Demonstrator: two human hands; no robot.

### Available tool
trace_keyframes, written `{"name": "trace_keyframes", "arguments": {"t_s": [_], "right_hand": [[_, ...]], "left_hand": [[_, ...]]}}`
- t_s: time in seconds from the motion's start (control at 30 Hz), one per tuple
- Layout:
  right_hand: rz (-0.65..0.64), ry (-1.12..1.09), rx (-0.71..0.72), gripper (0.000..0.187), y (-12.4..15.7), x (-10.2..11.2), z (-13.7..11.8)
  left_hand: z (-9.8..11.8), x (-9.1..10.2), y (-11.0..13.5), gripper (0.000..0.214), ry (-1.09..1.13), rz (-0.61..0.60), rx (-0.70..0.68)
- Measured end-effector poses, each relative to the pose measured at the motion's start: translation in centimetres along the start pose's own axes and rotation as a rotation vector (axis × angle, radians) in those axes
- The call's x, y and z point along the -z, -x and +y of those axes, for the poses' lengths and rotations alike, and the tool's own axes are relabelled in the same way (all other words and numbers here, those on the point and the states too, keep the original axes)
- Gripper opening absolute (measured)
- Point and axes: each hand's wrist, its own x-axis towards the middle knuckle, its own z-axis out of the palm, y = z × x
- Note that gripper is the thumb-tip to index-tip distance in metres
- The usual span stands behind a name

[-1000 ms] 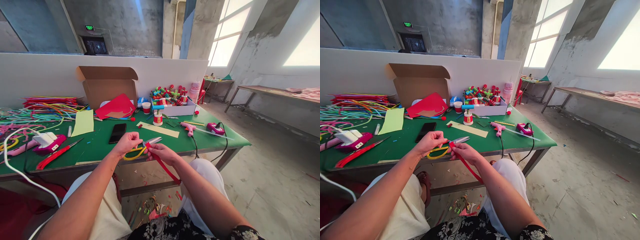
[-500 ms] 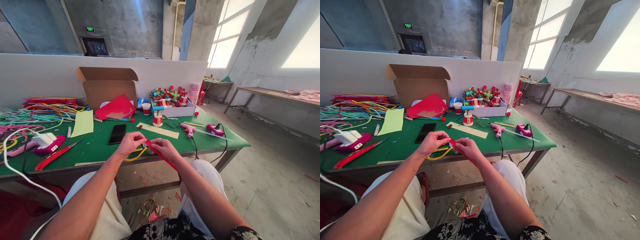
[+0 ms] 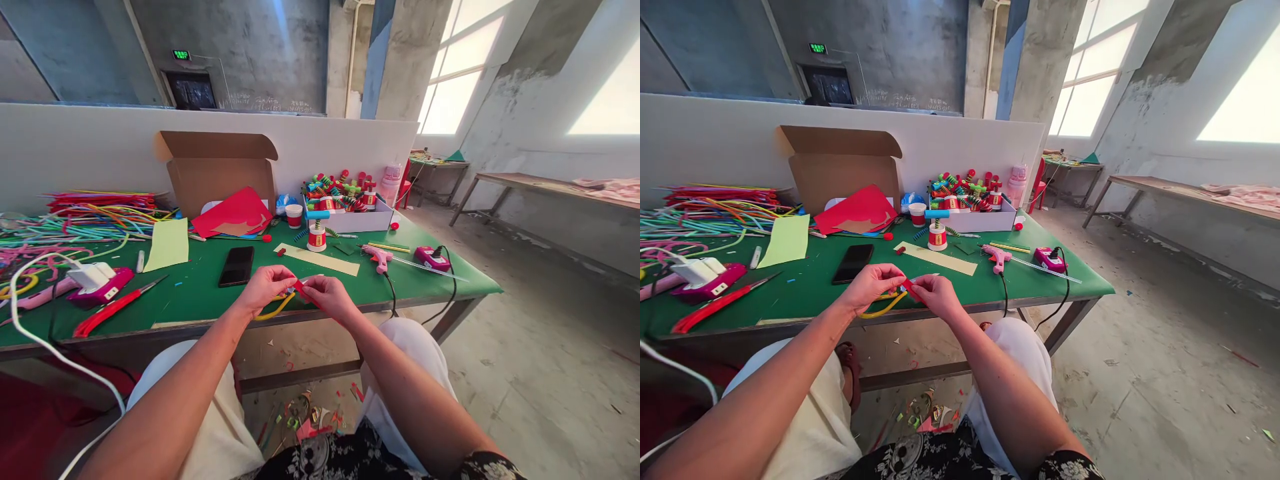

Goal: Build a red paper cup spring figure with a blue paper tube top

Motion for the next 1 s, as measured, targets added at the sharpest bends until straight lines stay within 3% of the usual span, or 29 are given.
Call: {"name": "trace_keyframes", "arguments": {"t_s": [0.13, 0.33, 0.6, 0.73, 0.8, 0.93, 1.0], "right_hand": [[-0.032, 0.012, -0.008, 0.032, 0.1, -0.3, 0.3], [-0.030, 0.025, -0.028, 0.034, -0.1, -0.5, 1.0], [0.024, -0.205, -0.108, 0.030, 0.3, -0.9, 0.3], [0.027, -0.309, -0.109, 0.028, 0.0, -0.7, 0.3], [0.081, -0.321, -0.106, 0.027, -0.2, -0.1, 0.1], [0.197, -0.363, -0.074, 0.028, -0.7, 1.8, -0.4], [0.228, -0.390, -0.039, 0.029, -0.7, 2.6, -0.6]], "left_hand": [[0.0, -0.3, -0.2, 0.037, -0.047, 0.038, -0.080], [-0.1, -0.6, -0.3, 0.034, -0.011, 0.072, -0.031], [-0.2, -0.9, -0.5, 0.034, 0.022, 0.126, -0.101], [-0.1, -0.1, -0.6, 0.038, -0.055, 0.066, -0.123], [-0.2, 0.9, -0.7, 0.037, -0.237, 0.024, -0.159], [-1.1, 3.2, -0.8, 0.016, -0.928, -0.097, -0.233], [-1.7, 3.6, -0.7, 0.014, -1.157, -0.162, -0.210]]}}
